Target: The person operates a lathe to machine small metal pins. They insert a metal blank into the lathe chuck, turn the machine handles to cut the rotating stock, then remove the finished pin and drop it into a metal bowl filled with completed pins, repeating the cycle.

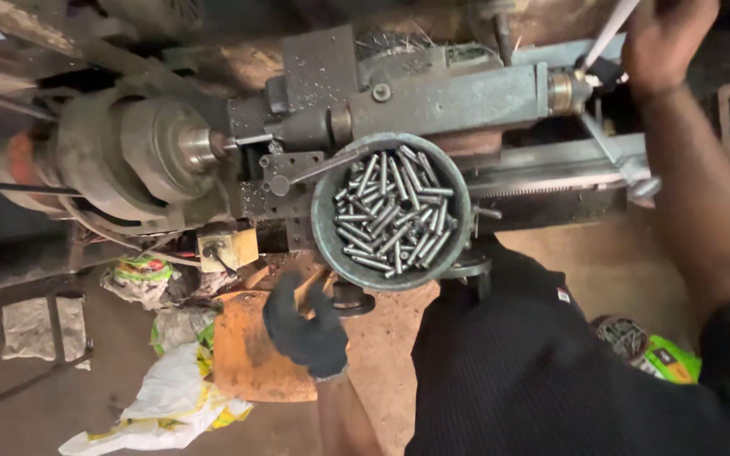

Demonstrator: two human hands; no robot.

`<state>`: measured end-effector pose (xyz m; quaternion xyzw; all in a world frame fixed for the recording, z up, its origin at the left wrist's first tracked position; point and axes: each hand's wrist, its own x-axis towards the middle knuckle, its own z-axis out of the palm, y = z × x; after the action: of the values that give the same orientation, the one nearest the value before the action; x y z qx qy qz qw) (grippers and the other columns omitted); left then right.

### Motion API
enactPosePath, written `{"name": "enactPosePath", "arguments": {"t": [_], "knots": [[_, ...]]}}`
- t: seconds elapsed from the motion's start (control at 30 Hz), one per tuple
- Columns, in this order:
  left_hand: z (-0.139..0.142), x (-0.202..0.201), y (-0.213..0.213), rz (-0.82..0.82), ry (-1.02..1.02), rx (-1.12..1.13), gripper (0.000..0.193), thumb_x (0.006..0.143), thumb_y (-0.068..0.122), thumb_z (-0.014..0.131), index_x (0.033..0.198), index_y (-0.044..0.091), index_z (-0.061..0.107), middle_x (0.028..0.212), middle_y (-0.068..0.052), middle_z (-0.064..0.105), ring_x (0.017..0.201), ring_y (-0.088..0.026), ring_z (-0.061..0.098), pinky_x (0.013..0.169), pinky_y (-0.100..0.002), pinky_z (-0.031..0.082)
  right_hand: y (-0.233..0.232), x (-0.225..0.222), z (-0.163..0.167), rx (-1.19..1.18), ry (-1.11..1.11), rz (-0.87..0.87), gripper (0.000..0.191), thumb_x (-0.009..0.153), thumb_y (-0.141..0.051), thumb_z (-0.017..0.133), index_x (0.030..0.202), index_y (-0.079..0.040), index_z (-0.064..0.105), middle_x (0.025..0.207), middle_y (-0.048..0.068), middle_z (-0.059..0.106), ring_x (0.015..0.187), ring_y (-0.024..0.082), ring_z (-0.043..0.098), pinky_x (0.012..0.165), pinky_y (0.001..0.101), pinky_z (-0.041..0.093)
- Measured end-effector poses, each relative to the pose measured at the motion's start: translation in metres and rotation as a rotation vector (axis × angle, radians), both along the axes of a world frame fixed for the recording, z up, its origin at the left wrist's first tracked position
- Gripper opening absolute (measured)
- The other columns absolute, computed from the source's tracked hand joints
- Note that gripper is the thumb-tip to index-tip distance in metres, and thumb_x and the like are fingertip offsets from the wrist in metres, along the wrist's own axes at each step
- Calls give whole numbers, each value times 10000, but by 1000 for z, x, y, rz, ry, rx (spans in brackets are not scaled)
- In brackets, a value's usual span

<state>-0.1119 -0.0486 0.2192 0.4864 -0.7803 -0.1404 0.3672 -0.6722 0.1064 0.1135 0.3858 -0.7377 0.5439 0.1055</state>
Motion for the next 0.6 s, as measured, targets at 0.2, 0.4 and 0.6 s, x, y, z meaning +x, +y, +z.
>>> {"name": "enactPosePath", "arguments": {"t": [0.2,0.4,0.6], "knots": [[88,-99,-44,-605,-445,-129,444,866,358,762,1277,214,674,1549,-226,419,1386,-484,366,1153,-642,293,6,53,25,126,35,126,504,1023,73,698,1483,-34,519,1282,168,669,1099,291,696,936,378,578],[89,-121,-50,-718,-496,-238,243,902,376,751,1108,265,687,1598,-147,397,1453,-447,344,1197,-647,269,2,76,37,242,357,199,518,942,-46,860,1404,-10,629,1483,273,557,1284,438,630,1070,422,564],[72,-109,-50,-779,-251,-155,165,974,286,703,1102,184,675,1504,-147,475,1433,-443,383,1210,-600,304,-3,70,28,237,311,252,517,980,-50,852,1460,-24,659,1578,279,566,1337,415,646,1126,417,556]]}}
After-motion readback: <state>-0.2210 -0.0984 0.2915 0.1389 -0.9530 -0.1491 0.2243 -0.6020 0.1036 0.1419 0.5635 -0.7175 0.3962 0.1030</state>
